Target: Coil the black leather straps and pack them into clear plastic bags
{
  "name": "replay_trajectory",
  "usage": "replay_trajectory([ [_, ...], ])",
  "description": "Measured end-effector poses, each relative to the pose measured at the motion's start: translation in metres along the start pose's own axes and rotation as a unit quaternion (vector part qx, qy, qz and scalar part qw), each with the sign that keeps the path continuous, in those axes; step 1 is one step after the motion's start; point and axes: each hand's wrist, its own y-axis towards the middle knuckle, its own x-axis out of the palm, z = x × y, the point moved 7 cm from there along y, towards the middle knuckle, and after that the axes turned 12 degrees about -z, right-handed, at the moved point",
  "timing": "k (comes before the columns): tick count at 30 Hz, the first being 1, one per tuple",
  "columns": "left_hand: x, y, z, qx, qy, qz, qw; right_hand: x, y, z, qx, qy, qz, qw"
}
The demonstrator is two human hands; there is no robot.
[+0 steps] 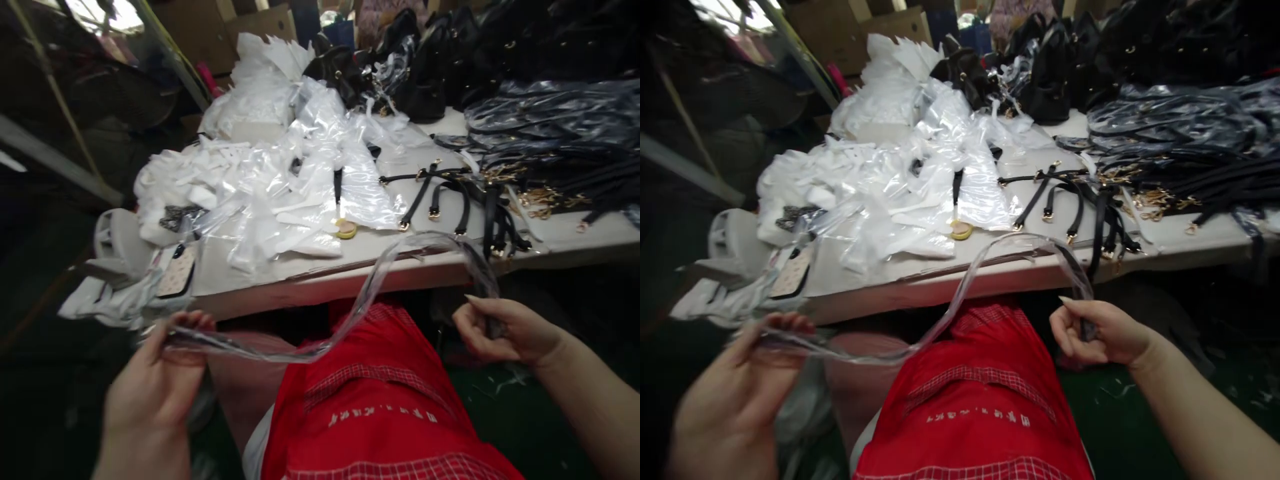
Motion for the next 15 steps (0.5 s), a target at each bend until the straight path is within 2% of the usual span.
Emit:
replay_trajectory([
  [1, 0.003, 0.004, -0.017, -0.043, -0.011, -0.022, 0.999, 0.017, 0.011, 0.000, 0.032, -0.007, -0.039, 0.999],
  [2, 0.012, 0.006, -0.038, -0.105, -0.030, -0.092, 0.990, 0.035, 0.021, -0.002, 0.064, -0.014, -0.077, 0.995],
  [3, 0.009, 0.007, -0.054, -0.124, -0.036, -0.085, 0.988, 0.053, 0.033, -0.004, 0.093, -0.020, -0.110, 0.989],
  [5, 0.010, 0.001, -0.091, -0.195, -0.029, -0.123, 0.973, 0.088, 0.058, -0.013, 0.134, -0.030, -0.167, 0.976],
  [7, 0.008, -0.014, -0.126, -0.264, 0.014, -0.131, 0.956, 0.120, 0.091, -0.029, 0.127, -0.040, -0.191, 0.973],
  [9, 0.016, -0.037, -0.152, -0.307, 0.056, -0.183, 0.932, 0.147, 0.131, -0.048, 0.078, -0.046, -0.180, 0.979],
  [11, 0.042, -0.064, -0.165, -0.295, 0.046, -0.328, 0.896, 0.171, 0.172, -0.062, 0.019, -0.028, -0.174, 0.984],
  [13, 0.065, -0.089, -0.160, -0.249, -0.012, -0.467, 0.848, 0.188, 0.208, -0.065, -0.022, 0.020, -0.174, 0.984],
  [15, 0.070, -0.102, -0.147, -0.229, -0.056, -0.549, 0.802, 0.195, 0.235, -0.059, -0.039, 0.075, -0.167, 0.982],
])
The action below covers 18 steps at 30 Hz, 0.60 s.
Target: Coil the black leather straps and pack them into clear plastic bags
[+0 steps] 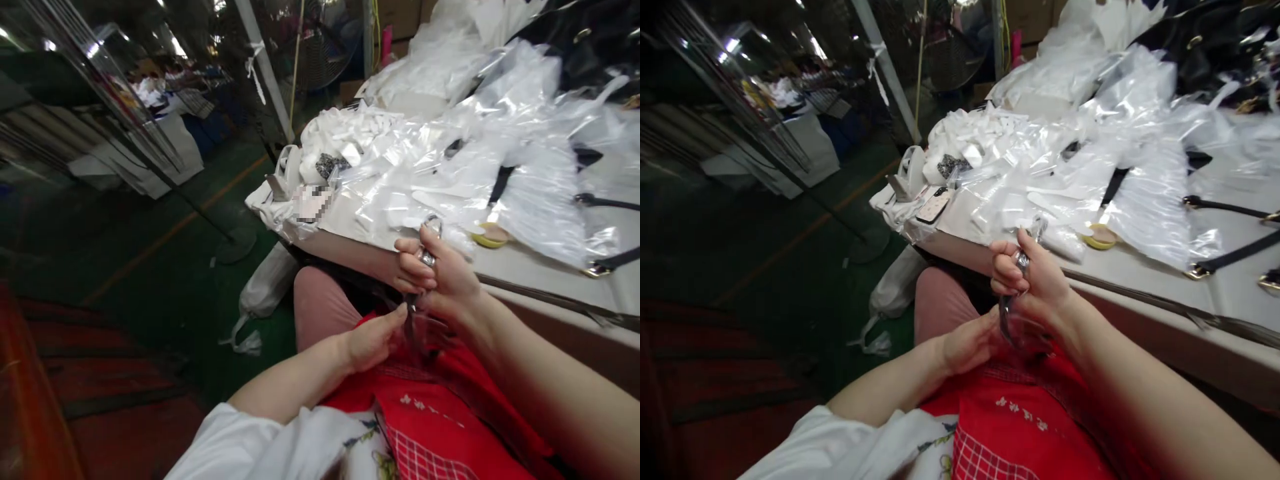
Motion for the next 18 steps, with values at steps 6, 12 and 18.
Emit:
replay_trajectory([
  [6, -0.043, -0.058, 0.041, -0.097, 0.150, 0.035, 0.983, -0.040, 0.007, 0.048, 0.027, 0.054, 0.067, 0.996],
  [12, -0.084, -0.115, 0.039, -0.315, 0.267, -0.019, 0.911, -0.116, -0.041, 0.092, 0.080, 0.085, 0.277, 0.954],
  [18, -0.102, -0.125, 0.009, -0.313, 0.219, -0.027, 0.924, -0.186, -0.071, 0.106, 0.091, 0.099, 0.369, 0.920],
])
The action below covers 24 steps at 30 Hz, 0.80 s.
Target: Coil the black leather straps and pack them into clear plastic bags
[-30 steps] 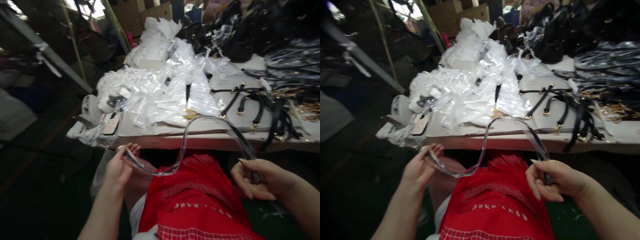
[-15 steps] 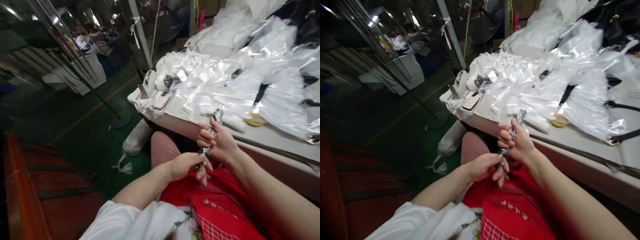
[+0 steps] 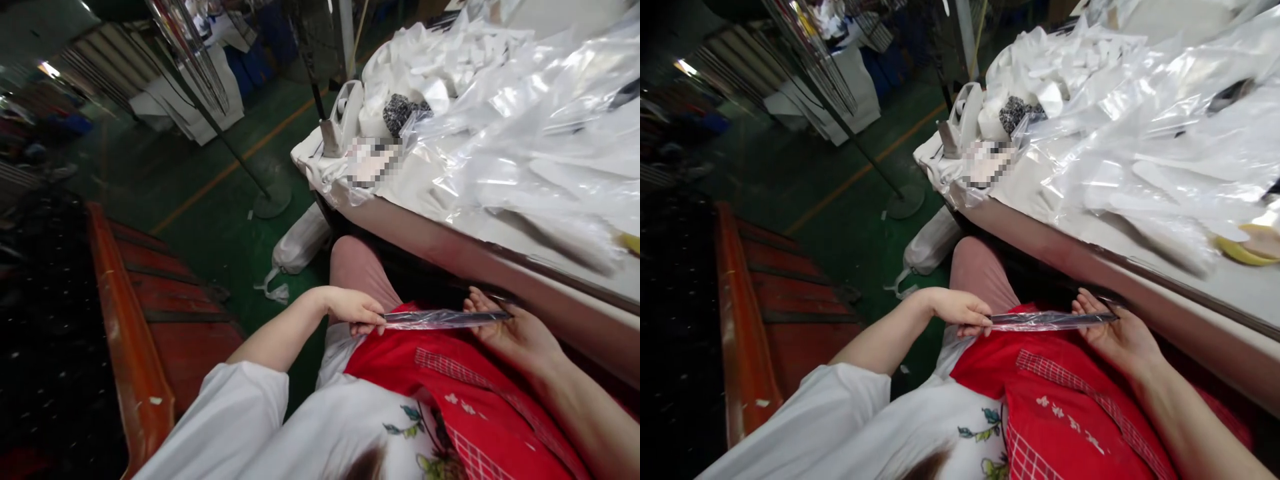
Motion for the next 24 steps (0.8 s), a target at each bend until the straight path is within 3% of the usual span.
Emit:
replay_trajectory([
  [4, 0.004, 0.012, -0.001, 0.047, -0.037, -0.015, 0.998, -0.020, 0.011, 0.005, 0.041, -0.005, 0.006, 0.999],
  [10, -0.004, 0.029, -0.002, 0.111, -0.148, 0.016, 0.983, -0.032, 0.018, 0.006, 0.056, -0.053, 0.012, 0.997],
  [15, -0.013, 0.040, -0.001, 0.139, -0.149, 0.040, 0.978, -0.035, 0.028, 0.018, 0.101, -0.164, -0.008, 0.981],
  [19, -0.013, 0.040, 0.006, 0.153, -0.162, 0.030, 0.974, -0.021, 0.020, 0.009, 0.122, -0.285, -0.011, 0.951],
  [21, -0.009, 0.043, 0.013, 0.160, -0.175, 0.009, 0.971, 0.006, 0.012, -0.008, 0.038, -0.410, -0.034, 0.911],
  [22, -0.007, 0.045, 0.017, 0.165, -0.183, -0.003, 0.969, 0.028, 0.006, -0.015, -0.024, -0.492, -0.069, 0.867],
  [24, -0.004, 0.049, 0.028, 0.179, -0.199, -0.018, 0.963, 0.074, -0.010, -0.014, -0.120, -0.637, -0.168, 0.742],
])
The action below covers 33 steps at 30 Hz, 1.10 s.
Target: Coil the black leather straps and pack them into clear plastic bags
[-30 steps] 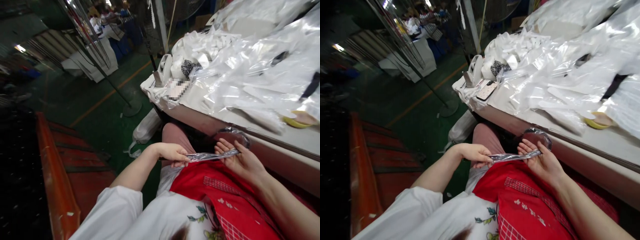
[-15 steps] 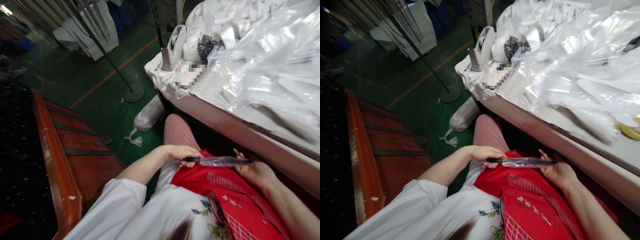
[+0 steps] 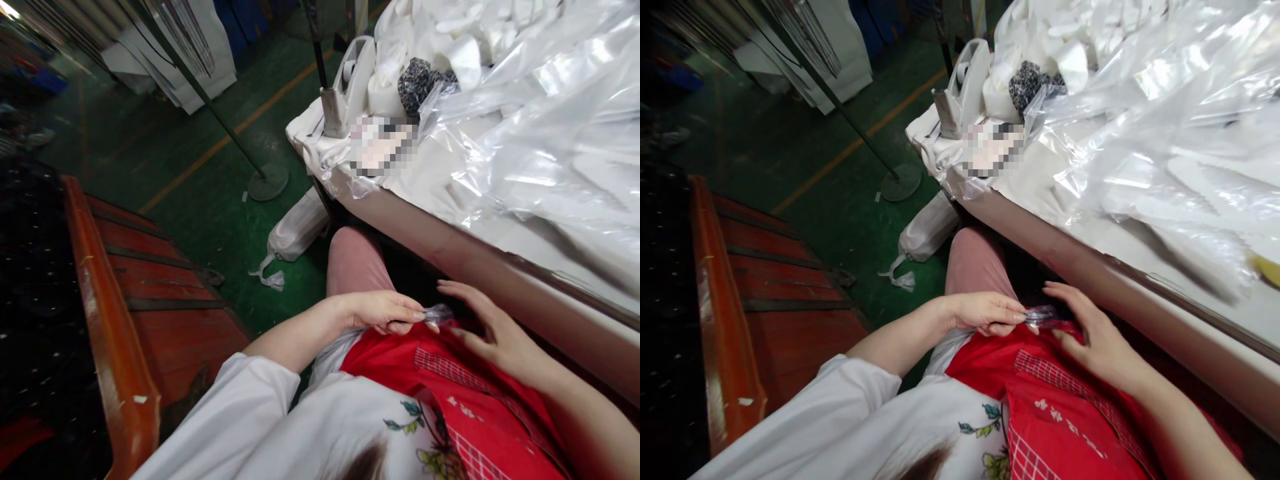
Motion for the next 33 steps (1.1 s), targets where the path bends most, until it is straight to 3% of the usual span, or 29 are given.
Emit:
replay_trajectory([
  [2, 0.002, 0.005, 0.008, 0.018, -0.007, 0.003, 1.000, 0.020, 0.002, -0.026, -0.051, -0.094, -0.083, 0.991],
  [4, 0.000, 0.004, 0.015, 0.020, 0.004, 0.011, 1.000, 0.027, 0.004, -0.032, -0.046, -0.100, -0.121, 0.986],
  [7, -0.001, -0.008, 0.015, -0.044, 0.022, -0.003, 0.999, 0.011, 0.005, -0.030, -0.049, -0.071, -0.086, 0.993],
  [9, 0.000, -0.016, 0.020, -0.051, -0.008, 0.001, 0.999, 0.003, 0.006, -0.026, -0.058, -0.046, -0.071, 0.995],
  [12, 0.003, -0.012, 0.045, 0.074, -0.103, 0.040, 0.991, 0.019, 0.010, -0.027, -0.049, 0.005, -0.116, 0.992],
  [15, 0.002, 0.007, 0.073, 0.250, -0.177, 0.104, 0.946, 0.056, 0.016, -0.042, -0.034, 0.046, -0.174, 0.983],
  [17, -0.002, 0.017, 0.084, 0.344, -0.171, 0.168, 0.908, 0.071, 0.018, -0.060, -0.039, 0.066, -0.178, 0.981],
  [19, -0.002, 0.020, 0.091, 0.380, -0.082, 0.241, 0.889, 0.071, 0.017, -0.076, -0.049, 0.112, -0.159, 0.980],
  [21, 0.005, 0.021, 0.095, 0.335, 0.090, 0.290, 0.892, 0.061, 0.011, -0.085, -0.058, 0.172, -0.138, 0.974],
  [23, 0.019, 0.020, 0.098, 0.254, 0.300, 0.291, 0.872, 0.048, 0.004, -0.085, -0.050, 0.226, -0.140, 0.963],
  [26, 0.037, 0.014, 0.098, 0.167, 0.540, 0.262, 0.782, 0.027, -0.004, -0.074, -0.008, 0.282, -0.151, 0.947],
  [28, 0.041, 0.009, 0.098, 0.118, 0.612, 0.266, 0.735, 0.007, -0.005, -0.066, 0.007, 0.254, -0.125, 0.959],
  [30, 0.039, 0.006, 0.096, 0.079, 0.617, 0.270, 0.735, -0.017, -0.006, -0.065, -0.018, 0.136, -0.072, 0.988],
  [33, 0.033, 0.005, 0.090, 0.038, 0.545, 0.262, 0.796, -0.041, -0.012, -0.076, -0.105, -0.090, 0.036, 0.990],
])
